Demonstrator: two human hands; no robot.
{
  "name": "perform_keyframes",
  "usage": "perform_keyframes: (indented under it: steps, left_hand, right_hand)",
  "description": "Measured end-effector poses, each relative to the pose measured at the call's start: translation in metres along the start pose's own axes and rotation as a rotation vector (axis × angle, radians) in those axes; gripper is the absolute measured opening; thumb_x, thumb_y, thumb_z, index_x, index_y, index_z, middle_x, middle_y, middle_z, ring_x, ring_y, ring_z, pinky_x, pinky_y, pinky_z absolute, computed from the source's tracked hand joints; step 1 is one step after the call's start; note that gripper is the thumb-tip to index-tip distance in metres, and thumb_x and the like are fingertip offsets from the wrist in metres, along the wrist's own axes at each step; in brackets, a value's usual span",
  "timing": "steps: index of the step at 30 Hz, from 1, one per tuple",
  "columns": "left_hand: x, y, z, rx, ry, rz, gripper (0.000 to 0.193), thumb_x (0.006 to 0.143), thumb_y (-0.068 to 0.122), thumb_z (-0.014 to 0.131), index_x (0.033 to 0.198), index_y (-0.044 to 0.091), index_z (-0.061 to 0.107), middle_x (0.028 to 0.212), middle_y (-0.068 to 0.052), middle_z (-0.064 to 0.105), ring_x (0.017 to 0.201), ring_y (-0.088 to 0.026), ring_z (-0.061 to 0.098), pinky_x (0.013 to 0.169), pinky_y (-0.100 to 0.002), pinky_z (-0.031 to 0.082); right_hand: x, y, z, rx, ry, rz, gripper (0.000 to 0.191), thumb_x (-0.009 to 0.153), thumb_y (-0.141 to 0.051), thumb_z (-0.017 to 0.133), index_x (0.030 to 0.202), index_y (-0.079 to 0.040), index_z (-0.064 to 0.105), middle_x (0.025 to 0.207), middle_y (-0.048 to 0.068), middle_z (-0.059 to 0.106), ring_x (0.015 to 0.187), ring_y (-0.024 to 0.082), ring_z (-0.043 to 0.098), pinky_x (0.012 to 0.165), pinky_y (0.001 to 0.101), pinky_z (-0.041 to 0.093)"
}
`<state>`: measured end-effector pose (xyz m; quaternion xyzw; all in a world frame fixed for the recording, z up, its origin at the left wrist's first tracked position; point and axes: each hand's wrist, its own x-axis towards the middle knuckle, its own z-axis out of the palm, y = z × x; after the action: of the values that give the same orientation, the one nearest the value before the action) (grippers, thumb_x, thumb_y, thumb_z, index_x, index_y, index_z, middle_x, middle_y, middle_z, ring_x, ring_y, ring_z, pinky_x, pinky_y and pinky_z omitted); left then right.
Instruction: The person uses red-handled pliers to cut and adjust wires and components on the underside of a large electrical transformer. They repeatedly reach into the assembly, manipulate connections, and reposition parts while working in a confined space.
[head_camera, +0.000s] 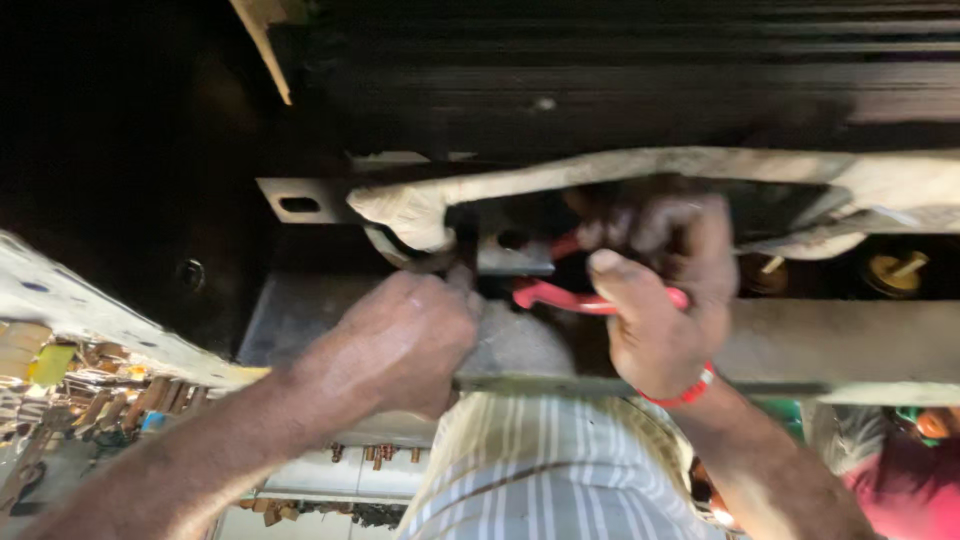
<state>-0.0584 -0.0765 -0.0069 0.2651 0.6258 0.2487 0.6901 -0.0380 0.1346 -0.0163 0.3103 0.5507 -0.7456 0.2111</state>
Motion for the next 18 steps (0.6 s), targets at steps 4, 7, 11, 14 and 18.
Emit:
perform_keyframes:
  steps: [4, 7, 11, 14, 18]
  left_hand:
    - [-0.003, -0.006, 0.004, -0.049, 0.004, 0.003, 0.044, 0.053, 0.013, 0.077, 0.091, -0.007, 0.066, 0.084, -0.025, 0.067, 0.069, -0.036, 0.07, 0.064, -0.044, 0.058]
    - [-0.005, -0.012, 0.01, -0.035, 0.102, 0.042, 0.043, 0.053, 0.015, 0.077, 0.09, -0.005, 0.068, 0.084, -0.025, 0.068, 0.068, -0.036, 0.07, 0.061, -0.044, 0.057]
    - [-0.004, -0.011, 0.016, 0.029, 0.055, 0.015, 0.06, 0.052, 0.025, 0.08, 0.1, -0.009, 0.065, 0.096, -0.031, 0.065, 0.066, -0.034, 0.07, 0.06, -0.043, 0.057]
    - [0.0, -0.009, 0.015, 0.094, -0.036, -0.005, 0.06, 0.057, 0.026, 0.08, 0.104, -0.008, 0.063, 0.093, -0.026, 0.067, 0.066, -0.033, 0.071, 0.059, -0.042, 0.058]
    - [-0.004, -0.004, 0.012, 0.086, 0.188, 0.012, 0.069, 0.046, 0.033, 0.085, 0.099, -0.006, 0.066, 0.106, -0.031, 0.064, 0.065, -0.036, 0.071, 0.058, -0.045, 0.058]
  right_hand:
    - [0.0, -0.006, 0.004, -0.004, 0.031, -0.018, 0.018, 0.094, 0.005, 0.061, 0.102, -0.005, 0.048, 0.097, 0.009, 0.052, 0.084, 0.015, 0.052, 0.09, 0.0352, 0.053]
    - [-0.004, -0.024, -0.003, -0.414, 0.045, -0.173, 0.012, 0.099, -0.002, 0.061, 0.099, -0.004, 0.049, 0.112, 0.013, 0.052, 0.095, 0.018, 0.056, 0.093, 0.0372, 0.056]
    - [-0.021, -0.05, -0.025, -0.747, -0.044, -0.375, 0.011, 0.1, -0.004, 0.061, 0.101, -0.003, 0.05, 0.117, 0.015, 0.053, 0.099, 0.02, 0.059, 0.097, 0.0397, 0.056]
    - [-0.041, -0.066, -0.047, -0.74, -0.13, -0.46, 0.011, 0.1, -0.003, 0.062, 0.103, -0.004, 0.051, 0.116, 0.014, 0.054, 0.1, 0.02, 0.061, 0.101, 0.0417, 0.054]
    - [-0.076, -0.08, -0.079, -0.695, -0.146, -0.514, 0.013, 0.099, -0.002, 0.063, 0.106, -0.004, 0.052, 0.114, 0.013, 0.056, 0.1, 0.021, 0.063, 0.106, 0.0443, 0.053]
